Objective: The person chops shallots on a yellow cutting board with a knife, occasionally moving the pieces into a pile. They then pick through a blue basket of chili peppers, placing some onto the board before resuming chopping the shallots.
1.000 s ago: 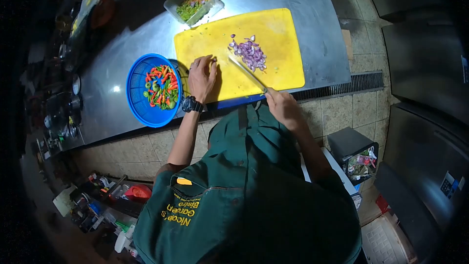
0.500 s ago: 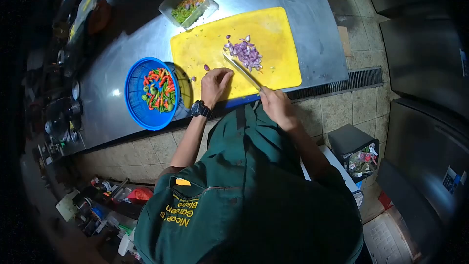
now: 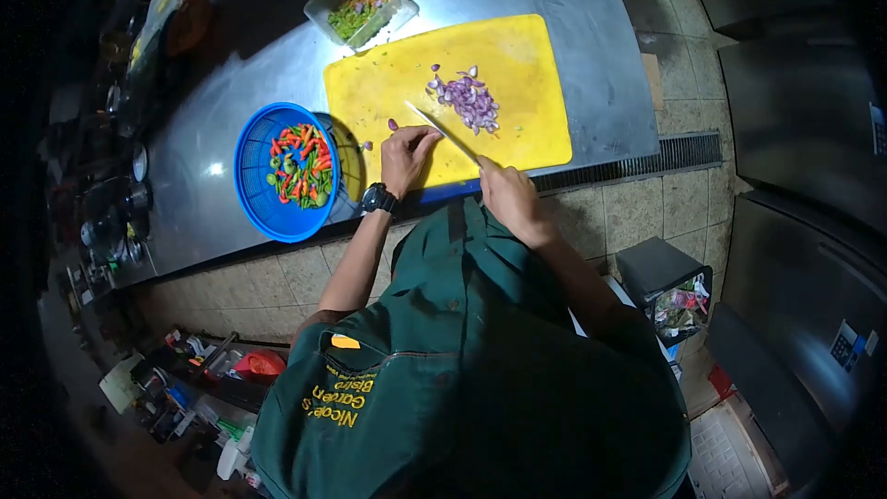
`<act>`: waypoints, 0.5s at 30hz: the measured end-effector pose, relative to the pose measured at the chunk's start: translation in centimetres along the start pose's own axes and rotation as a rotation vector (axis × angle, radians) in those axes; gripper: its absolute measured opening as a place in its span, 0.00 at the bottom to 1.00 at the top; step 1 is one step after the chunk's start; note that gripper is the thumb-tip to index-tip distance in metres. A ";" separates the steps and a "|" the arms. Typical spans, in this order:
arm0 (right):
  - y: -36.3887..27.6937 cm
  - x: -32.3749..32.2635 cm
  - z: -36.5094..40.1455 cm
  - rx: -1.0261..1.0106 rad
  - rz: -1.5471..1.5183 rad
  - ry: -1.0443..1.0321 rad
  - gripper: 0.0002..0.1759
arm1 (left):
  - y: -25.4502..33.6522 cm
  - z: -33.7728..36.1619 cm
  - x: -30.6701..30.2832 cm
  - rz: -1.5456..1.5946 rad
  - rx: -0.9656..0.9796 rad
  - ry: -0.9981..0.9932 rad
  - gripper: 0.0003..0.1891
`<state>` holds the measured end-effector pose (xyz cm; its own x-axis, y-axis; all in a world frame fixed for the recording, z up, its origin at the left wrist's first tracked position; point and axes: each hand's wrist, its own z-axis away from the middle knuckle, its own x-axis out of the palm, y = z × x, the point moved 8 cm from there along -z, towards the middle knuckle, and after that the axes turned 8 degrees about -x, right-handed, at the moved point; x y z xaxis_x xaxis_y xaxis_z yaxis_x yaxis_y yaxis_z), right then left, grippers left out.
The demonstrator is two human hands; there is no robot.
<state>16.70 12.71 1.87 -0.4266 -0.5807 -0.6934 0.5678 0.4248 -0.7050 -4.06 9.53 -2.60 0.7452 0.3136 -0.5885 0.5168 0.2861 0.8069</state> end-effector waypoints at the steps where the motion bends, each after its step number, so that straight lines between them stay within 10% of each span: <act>1: 0.2 0.6 -0.3 0.019 0.035 -0.009 0.16 | 0.1 0.0 0.0 -0.002 0.018 0.012 0.10; 15: 0.7 -0.1 -0.8 0.014 -0.136 -0.022 0.17 | 0.4 0.5 -0.3 0.003 0.033 0.063 0.07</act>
<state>16.59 13.68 1.30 -0.4852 -0.6471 -0.5881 0.5154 0.3317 -0.7901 -3.90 9.13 -2.12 0.7192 0.3706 -0.5877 0.5295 0.2553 0.8090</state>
